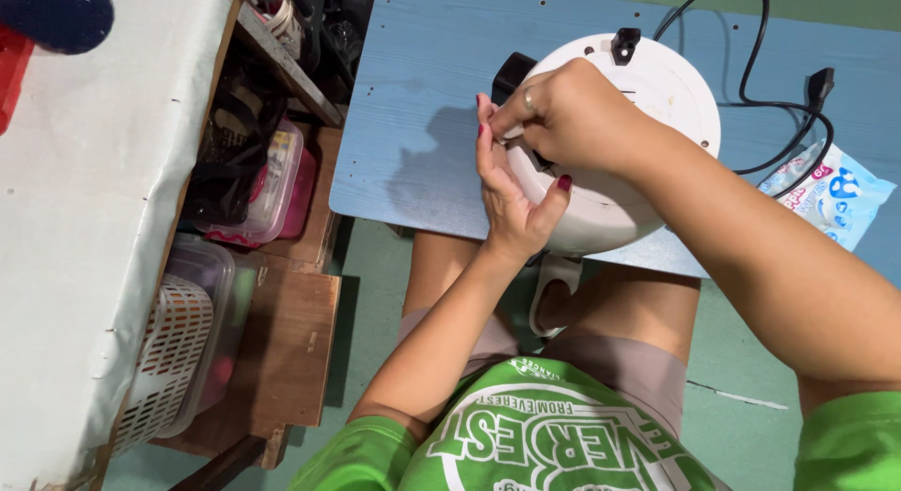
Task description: The person wipes the underside of a white electric appliance using a white wipe. They rotate the appliance to clean different areas, including around the vents and feet, while seated with the appliance on their lap.
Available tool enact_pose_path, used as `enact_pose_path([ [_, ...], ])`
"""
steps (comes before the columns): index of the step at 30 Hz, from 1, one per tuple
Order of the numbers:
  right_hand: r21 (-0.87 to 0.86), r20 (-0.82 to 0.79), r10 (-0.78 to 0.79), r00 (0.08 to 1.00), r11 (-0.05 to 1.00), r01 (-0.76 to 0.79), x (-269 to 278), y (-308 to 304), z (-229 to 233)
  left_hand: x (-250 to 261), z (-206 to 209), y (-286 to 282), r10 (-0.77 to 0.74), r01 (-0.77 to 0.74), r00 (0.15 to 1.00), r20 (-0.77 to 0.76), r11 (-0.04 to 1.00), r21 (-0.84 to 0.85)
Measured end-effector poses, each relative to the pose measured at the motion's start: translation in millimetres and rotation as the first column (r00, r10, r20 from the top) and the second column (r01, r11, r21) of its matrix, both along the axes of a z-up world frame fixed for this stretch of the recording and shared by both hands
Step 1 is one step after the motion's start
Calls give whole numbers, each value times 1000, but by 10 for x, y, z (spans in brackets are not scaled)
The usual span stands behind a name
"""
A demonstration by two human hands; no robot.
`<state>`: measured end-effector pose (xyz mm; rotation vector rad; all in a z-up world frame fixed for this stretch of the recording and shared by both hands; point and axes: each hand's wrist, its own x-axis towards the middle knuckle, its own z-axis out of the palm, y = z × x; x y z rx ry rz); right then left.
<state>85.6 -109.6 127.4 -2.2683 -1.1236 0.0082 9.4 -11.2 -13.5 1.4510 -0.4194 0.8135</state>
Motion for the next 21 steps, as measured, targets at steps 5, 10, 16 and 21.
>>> enact_pose_path([
  [5,79,116,-108,987,992,99,185,31,-83,-36,28,-12,7,-7,1000,1,1000,-24],
  [10,123,131,-138,982,985,122,188,36,-173,-31,15,-17,19,-19,1000,13,1000,-23],
  [16,45,44,156,987,986,-158,37,53,-66,-23,-11,-50,32,-32,999,2,997,-66],
  [21,-155,78,55,995,987,-42,375,38,28,-96,63,2,154,-146,985,-77,984,105],
])
